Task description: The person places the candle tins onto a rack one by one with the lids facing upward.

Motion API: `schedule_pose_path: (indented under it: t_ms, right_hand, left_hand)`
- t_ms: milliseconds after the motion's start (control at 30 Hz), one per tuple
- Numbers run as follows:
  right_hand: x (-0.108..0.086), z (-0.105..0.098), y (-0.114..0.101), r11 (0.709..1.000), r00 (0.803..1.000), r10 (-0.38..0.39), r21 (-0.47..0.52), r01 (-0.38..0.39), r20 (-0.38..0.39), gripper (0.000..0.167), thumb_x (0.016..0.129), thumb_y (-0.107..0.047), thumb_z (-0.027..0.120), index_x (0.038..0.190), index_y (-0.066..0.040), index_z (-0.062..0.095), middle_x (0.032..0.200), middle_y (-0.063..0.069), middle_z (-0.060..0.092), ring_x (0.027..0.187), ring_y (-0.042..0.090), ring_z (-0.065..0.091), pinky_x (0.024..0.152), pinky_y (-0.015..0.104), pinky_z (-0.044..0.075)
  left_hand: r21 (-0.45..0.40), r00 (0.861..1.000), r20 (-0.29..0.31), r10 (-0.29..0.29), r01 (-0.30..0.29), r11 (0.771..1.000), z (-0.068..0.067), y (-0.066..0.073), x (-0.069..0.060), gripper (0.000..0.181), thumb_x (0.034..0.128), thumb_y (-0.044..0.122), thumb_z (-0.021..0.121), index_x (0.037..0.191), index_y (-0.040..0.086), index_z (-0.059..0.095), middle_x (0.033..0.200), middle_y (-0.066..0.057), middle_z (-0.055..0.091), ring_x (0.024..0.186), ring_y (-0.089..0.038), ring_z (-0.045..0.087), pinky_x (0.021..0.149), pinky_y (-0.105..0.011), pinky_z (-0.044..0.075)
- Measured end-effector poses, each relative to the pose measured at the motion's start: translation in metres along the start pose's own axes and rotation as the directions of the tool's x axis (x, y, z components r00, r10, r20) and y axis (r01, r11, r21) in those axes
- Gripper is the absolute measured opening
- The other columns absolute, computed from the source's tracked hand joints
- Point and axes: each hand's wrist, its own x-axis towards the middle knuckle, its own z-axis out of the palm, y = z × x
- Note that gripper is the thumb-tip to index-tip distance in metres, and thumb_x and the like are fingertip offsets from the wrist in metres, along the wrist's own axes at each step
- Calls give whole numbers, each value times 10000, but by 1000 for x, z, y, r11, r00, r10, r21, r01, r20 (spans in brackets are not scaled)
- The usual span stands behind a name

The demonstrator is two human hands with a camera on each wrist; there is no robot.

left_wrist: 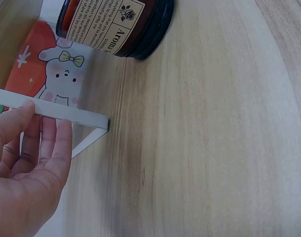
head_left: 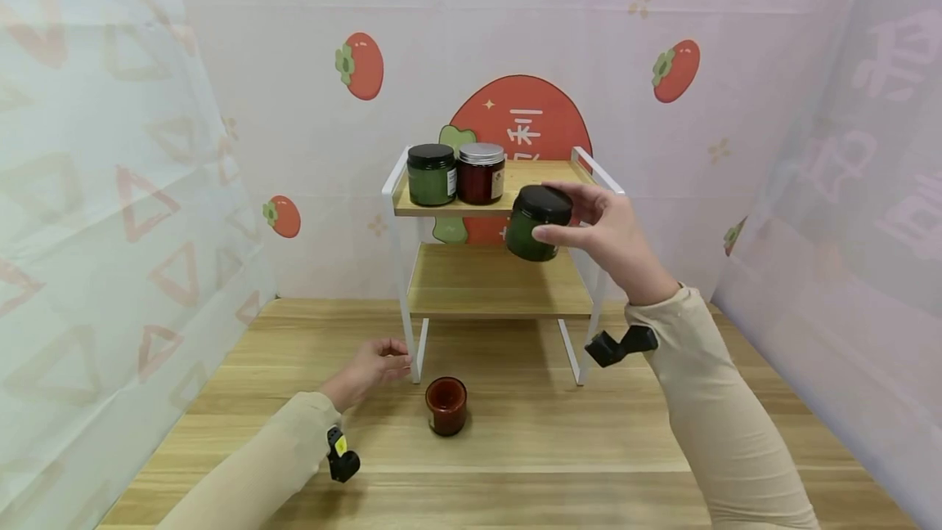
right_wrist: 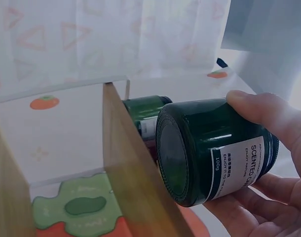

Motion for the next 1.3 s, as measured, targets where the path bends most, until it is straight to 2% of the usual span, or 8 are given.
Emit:
schedule_pose_path:
  t_ms: [200,367,433,633,933,1300]
  right_hand:
    - [20,-7,-15,1000,1000,0,27,1,-16,551,783,-185,813,1291,-145,605,1173,42,652,1021,108,639,793,202,553]
    - [36,-12,-23,999,1000,1,34,0,-16,547,775,-199,821,1278,-161,610,1118,29,664,997,169,631,816,243,544]
    - [42,-14,-26,1000,1000,5,18,-5,-26,547,770,-216,826,1274,-171,614,1106,18,664,996,173,631,867,259,506]
    - [59,-18,-32,998,997,52,-43,-54,-54,596,753,-263,839,1294,-178,605,1125,31,651,1013,173,609,906,301,447]
    - [74,-17,-22,992,992,100,-66,-105,-70,631,746,-276,843,1309,-143,590,1177,83,643,1053,176,598,917,291,449]
    - [80,-12,-11,988,992,101,-110,-108,-72,639,761,-286,828,1329,-143,573,1240,96,615,1088,183,578,933,315,473]
  left_hand:
    - [2,1000,-2,-1,1,1000,-1,1,1,122,925,-43,565,1030,-63,508,980,-69,536,973,-212,608,916,-306,572]
    - [17,1000,1,4,-4,1000,-1,2,0,116,922,-39,572,1022,-60,517,971,-63,542,969,-213,608,904,-301,576]
    - [21,1000,1,6,-6,1000,-2,2,-1,112,922,-39,571,1020,-56,518,970,-59,542,970,-213,610,902,-299,577]
    - [13,1000,2,9,-9,1000,-2,3,1,109,919,-50,566,1017,-56,519,965,-58,542,966,-208,610,887,-281,580]
    - [36,1000,-17,7,-7,999,0,2,-1,133,908,-54,588,1017,-80,517,969,-74,556,946,-211,627,899,-325,582]
    - [26,1000,-16,0,0,1000,0,3,-1,137,913,-57,581,1027,-74,508,967,-69,551,930,-179,624,916,-335,575]
